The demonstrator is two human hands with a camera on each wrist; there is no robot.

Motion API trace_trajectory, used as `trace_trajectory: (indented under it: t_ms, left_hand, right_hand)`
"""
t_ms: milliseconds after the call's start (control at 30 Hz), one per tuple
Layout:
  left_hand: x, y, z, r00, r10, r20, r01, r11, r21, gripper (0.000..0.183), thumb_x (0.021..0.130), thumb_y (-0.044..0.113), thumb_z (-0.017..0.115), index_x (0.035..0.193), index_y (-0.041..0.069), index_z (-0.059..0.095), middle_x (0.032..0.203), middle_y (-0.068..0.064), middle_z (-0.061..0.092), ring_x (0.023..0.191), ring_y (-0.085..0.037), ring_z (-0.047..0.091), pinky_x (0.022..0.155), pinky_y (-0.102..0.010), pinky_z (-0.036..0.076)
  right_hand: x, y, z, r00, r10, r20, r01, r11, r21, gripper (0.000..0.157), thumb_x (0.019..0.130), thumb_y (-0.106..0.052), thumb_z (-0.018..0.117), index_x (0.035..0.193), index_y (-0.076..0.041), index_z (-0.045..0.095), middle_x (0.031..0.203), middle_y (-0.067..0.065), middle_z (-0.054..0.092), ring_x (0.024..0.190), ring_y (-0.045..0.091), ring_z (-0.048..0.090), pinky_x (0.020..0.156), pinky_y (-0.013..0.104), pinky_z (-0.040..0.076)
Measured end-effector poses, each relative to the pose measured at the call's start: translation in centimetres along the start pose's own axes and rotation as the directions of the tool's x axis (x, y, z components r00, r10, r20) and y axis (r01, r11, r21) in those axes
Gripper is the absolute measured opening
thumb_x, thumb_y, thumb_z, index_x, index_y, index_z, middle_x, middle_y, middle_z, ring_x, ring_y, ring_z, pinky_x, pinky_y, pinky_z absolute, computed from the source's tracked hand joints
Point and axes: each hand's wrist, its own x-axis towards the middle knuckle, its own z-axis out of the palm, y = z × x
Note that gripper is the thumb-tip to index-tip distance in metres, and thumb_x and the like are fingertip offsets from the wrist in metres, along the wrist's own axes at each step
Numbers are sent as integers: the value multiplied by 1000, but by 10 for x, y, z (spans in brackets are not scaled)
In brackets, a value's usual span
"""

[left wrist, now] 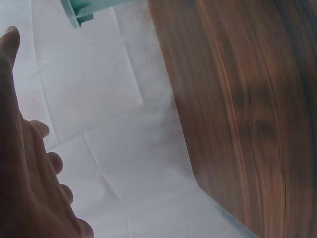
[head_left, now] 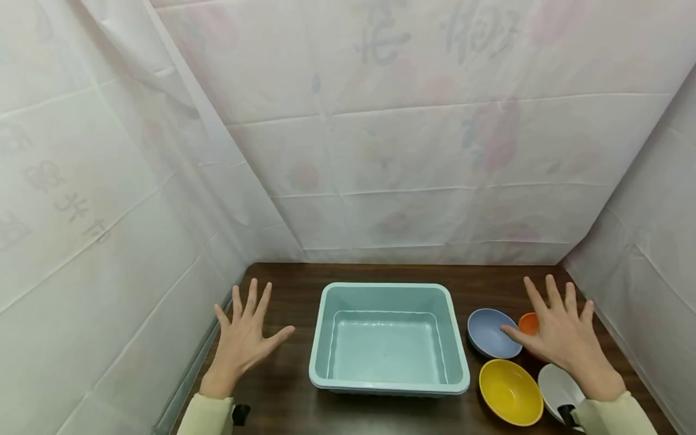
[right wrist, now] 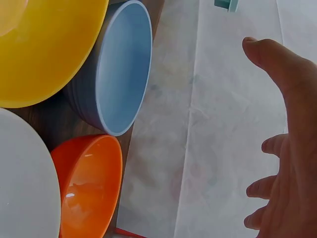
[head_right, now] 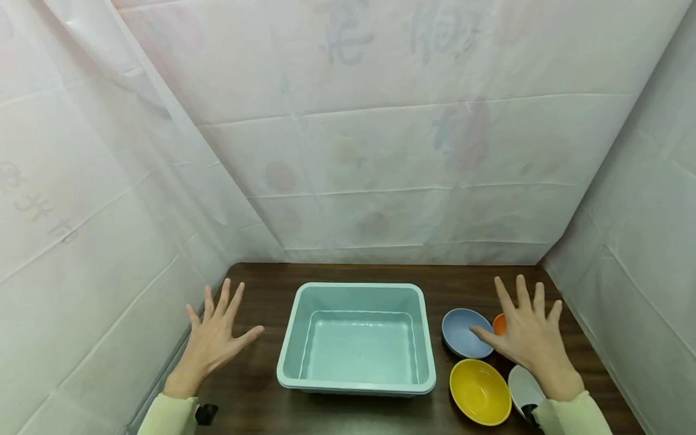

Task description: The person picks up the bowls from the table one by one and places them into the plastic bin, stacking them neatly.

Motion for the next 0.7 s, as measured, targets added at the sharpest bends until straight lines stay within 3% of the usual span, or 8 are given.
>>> trace_trajectory:
  t_ms: [333, 700]
  left_hand:
    - [-4, 21, 6, 999, -52, 6, 52, 987, -151, 103, 92, 65, 62, 166, 30, -1, 174, -7, -6, 156, -48, -12, 109, -87, 2]
    - [-5, 47, 15, 998, -38, -53, 20, 954, -299, 96, 94, 55, 65, 167, 28, 8, 174, -7, 0, 156, -52, -5, 112, -82, 17]
  right_hand:
    - [2, -6, -1, 1000, 15, -2, -15, 999, 35, 121, 79, -77, 67, 166, -17, 9, 163, 40, 9, 143, 73, 7, 104, 90, -3]
    - [2, -11, 1, 1000, 12, 4, -12, 997, 79, 119, 81, -75, 68, 167, -17, 9, 164, 40, 9, 143, 72, 5, 104, 90, -3]
